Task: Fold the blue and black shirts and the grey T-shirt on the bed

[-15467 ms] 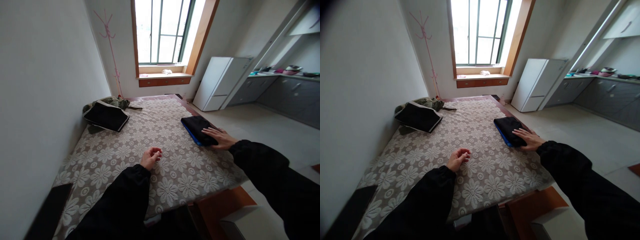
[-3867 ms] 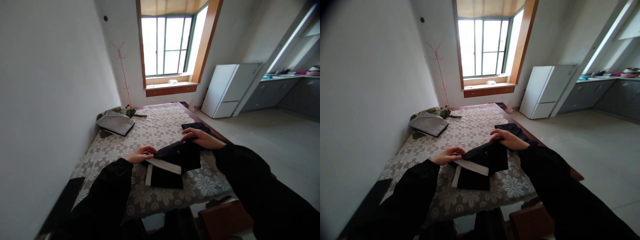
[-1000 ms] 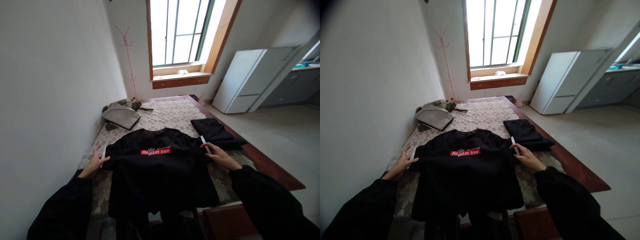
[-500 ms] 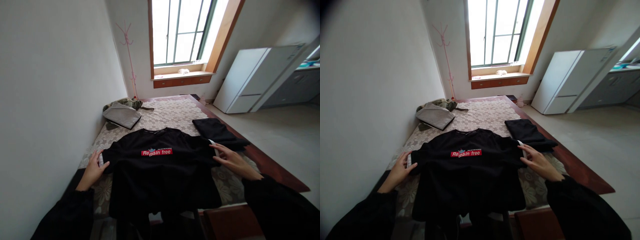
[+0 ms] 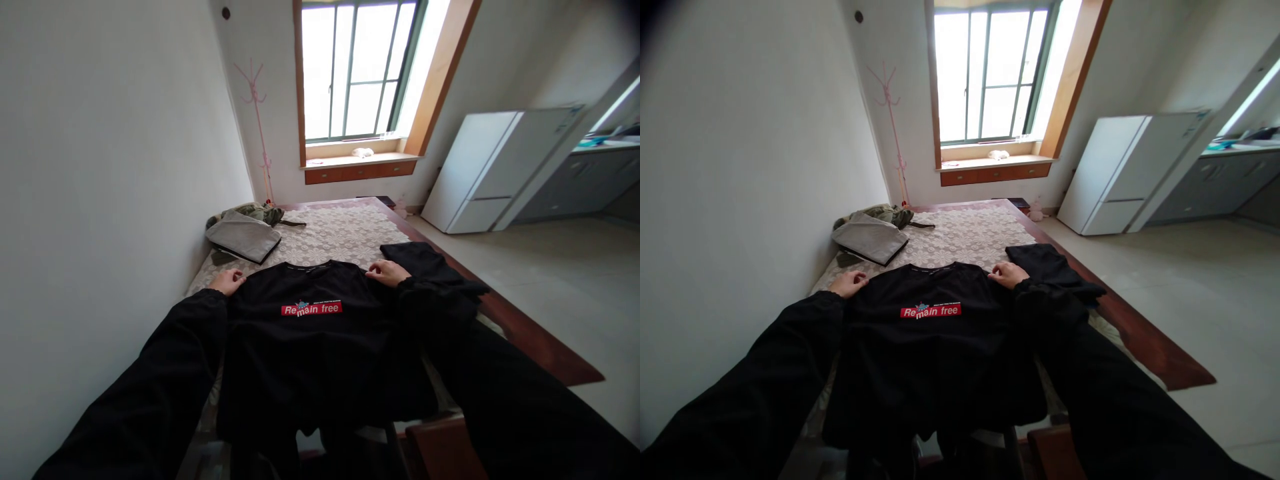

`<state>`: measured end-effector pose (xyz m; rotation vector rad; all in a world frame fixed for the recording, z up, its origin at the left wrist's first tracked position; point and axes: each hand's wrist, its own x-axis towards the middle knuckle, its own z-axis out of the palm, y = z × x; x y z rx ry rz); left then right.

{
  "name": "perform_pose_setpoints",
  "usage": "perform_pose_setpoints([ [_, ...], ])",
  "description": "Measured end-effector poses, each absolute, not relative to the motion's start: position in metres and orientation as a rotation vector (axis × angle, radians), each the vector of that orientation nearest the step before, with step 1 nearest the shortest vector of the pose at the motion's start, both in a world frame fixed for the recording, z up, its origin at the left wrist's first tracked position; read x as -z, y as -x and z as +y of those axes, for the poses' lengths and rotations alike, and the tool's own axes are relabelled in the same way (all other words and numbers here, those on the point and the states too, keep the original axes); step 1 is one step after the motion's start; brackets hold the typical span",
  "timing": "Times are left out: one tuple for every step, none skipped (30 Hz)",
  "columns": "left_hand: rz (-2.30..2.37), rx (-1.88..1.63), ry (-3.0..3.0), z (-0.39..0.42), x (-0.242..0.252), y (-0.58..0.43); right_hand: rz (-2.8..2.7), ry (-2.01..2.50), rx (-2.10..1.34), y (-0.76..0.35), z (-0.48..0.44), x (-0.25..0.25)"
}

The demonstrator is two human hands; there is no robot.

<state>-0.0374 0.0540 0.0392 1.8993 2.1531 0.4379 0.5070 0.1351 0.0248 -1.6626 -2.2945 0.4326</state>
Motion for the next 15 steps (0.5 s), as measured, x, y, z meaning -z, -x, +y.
perform_pose_setpoints([
  [2.143, -0.437, -1.897, 0.055, -0.036, 0.041, -2.297, 1.667, -0.467, -0.510, 0.136, -0.022],
  [2.125, -0.437, -1.899, 0.054, -0.033, 0.044, -2.298, 1.668, -0.509, -0.512, 0.137, -0.020],
  [2.104, -0.439, -1.902, 0.053, -0.030, 0.047, -2.295, 1.668, -0.554, -0.515, 0.138, -0.018],
  [2.083, -0.445, -1.904, 0.053, -0.028, 0.049, -2.287, 1.665, -0.602, -0.516, 0.139, -0.016],
  [2.064, -0.454, -1.904, 0.052, -0.026, 0.050, -2.274, 1.662, -0.650, -0.517, 0.141, -0.016],
  [2.049, -0.466, -1.900, 0.052, -0.025, 0.051, -2.255, 1.659, -0.698, -0.517, 0.143, -0.015],
  [2.039, -0.480, -1.890, 0.053, -0.023, 0.052, -2.231, 1.658, -0.747, -0.517, 0.146, -0.014],
  [2.031, -0.497, -1.876, 0.054, -0.022, 0.052, -2.202, 1.658, -0.798, -0.516, 0.148, -0.014],
  [2.022, -0.514, -1.859, 0.055, -0.021, 0.052, -2.171, 1.658, -0.850, -0.514, 0.151, -0.014],
  [2.007, -0.527, -1.840, 0.057, -0.021, 0.052, -2.141, 1.658, -0.900, -0.513, 0.153, -0.014],
  [1.987, -0.537, -1.820, 0.059, -0.021, 0.053, -2.112, 1.658, -0.945, -0.512, 0.155, -0.015],
  [1.964, -0.541, -1.799, 0.062, -0.022, 0.053, -2.085, 1.660, -0.980, -0.512, 0.157, -0.016],
  [1.944, -0.543, -1.776, 0.065, -0.023, 0.053, -2.061, 1.664, -1.004, -0.512, 0.158, -0.017],
  [1.928, -0.543, -1.753, 0.069, -0.024, 0.053, -2.041, 1.671, -1.015, -0.512, 0.159, -0.018],
  [1.921, -0.542, -1.731, 0.073, -0.025, 0.053, -2.026, 1.677, -1.016, -0.512, 0.159, -0.018],
])
